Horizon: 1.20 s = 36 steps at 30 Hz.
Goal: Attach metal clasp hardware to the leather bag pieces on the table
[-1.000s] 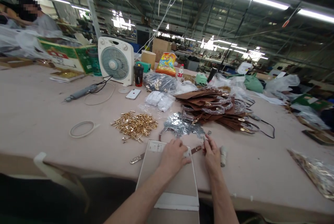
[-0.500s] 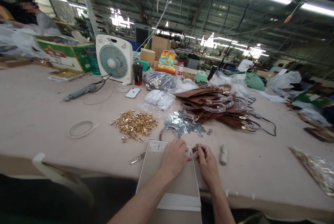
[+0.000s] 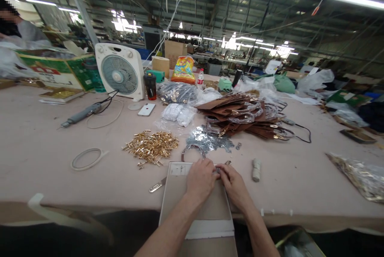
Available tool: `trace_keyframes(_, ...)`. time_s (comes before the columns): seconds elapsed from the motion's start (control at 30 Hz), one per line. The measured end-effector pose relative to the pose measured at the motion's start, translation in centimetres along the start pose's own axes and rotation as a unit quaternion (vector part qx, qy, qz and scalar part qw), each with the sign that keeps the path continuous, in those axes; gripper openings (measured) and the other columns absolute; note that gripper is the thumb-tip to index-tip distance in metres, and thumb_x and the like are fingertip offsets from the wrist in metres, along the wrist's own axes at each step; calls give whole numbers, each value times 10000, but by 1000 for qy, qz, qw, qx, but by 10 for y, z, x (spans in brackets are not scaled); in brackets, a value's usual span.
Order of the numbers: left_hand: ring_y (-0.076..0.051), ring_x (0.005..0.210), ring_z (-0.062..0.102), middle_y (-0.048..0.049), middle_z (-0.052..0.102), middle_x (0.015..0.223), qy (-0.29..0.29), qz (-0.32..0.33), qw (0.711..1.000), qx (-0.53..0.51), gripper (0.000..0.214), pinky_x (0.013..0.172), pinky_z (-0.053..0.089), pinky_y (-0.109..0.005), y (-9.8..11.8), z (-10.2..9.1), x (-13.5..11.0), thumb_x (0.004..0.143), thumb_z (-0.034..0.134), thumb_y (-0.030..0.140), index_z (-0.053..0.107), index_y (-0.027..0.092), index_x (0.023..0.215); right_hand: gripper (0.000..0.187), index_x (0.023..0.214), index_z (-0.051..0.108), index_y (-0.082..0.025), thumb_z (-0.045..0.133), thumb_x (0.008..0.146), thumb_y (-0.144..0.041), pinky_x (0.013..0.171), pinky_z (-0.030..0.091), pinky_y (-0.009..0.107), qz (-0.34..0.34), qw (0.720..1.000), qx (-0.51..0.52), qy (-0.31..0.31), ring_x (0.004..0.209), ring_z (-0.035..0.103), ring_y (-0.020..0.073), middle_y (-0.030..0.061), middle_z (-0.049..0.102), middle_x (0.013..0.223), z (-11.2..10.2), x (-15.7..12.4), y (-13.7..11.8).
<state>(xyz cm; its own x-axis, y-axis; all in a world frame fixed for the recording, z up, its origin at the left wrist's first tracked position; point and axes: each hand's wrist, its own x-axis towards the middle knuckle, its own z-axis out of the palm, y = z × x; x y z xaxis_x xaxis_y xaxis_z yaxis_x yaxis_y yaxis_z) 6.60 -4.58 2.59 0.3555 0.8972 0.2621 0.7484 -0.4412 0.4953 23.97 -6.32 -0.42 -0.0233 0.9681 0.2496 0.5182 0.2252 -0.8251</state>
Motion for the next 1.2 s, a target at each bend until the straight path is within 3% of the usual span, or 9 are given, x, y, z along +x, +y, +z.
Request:
trace_keyframes(0.1, -256, 1039, 605, -34, 687, 1070, 6, 3, 1000, -19, 187, 890, 481, -410, -3, 2, 0, 899, 795, 337, 676, 209, 966, 344, 1065, 740, -217, 600, 969, -516, 779, 525, 349, 55, 997, 55, 0, 822, 657, 238, 63, 714, 887, -3, -1, 1)
trace_keyframes(0.17, -267, 1060, 604, -45, 677, 1098, 12, 11, 999, -37, 343, 915, 497, -414, -7, 4, -1, 818, 872, 396, 670, 202, 1016, 416, 1081, 718, -197, 640, 938, -579, 626, 478, 305, 108, 987, 118, 11, 668, 596, 203, 29, 667, 746, -5, -2, 2)
trace_keyframes(0.23, -280, 1072, 605, -59, 668, 1127, 15, 19, 998, -52, 510, 930, 513, -424, -10, 5, -1, 724, 934, 445, 661, 190, 1072, 460, 1075, 710, -184, 680, 906, -610, 579, 434, 285, 132, 979, 157, 20, 626, 558, 185, 13, 643, 701, -6, -3, 2)
trace_keyframes(0.37, -289, 1083, 610, -74, 670, 1136, 24, 24, 997, -64, 581, 939, 525, -432, -14, 8, -2, 665, 969, 445, 663, 180, 1083, 432, 985, 747, -177, 749, 859, -591, 667, 453, 294, 120, 979, 167, -3, 701, 577, 193, 24, 669, 752, -8, -2, -2)
trace_keyframes(0.63, -279, 1052, 605, -83, 676, 1132, 48, 47, 995, -73, 454, 930, 521, -439, -19, 17, -1, 770, 888, 489, 687, 202, 1058, 353, 973, 796, -202, 742, 875, -537, 838, 511, 337, 95, 987, 129, -20, 902, 677, 257, 65, 771, 955, 0, 4, -8)
trace_keyframes(0.97, -281, 1035, 601, -90, 676, 1093, 44, 36, 995, -81, 433, 916, 533, -433, -16, 14, -1, 783, 868, 511, 699, 193, 1022, 392, 982, 799, -198, 739, 869, -569, 818, 541, 344, 100, 988, 121, -7, 891, 698, 268, 79, 780, 951, 5, 5, -6)
trace_keyframes(1.2, -277, 1053, 596, -84, 676, 1113, 37, 26, 996, -80, 424, 932, 528, -427, -14, 10, -3, 757, 902, 417, 700, 184, 1048, 423, 975, 800, -193, 740, 852, -593, 835, 542, 362, 100, 988, 114, 8, 879, 701, 271, 86, 781, 937, 10, 6, -11)
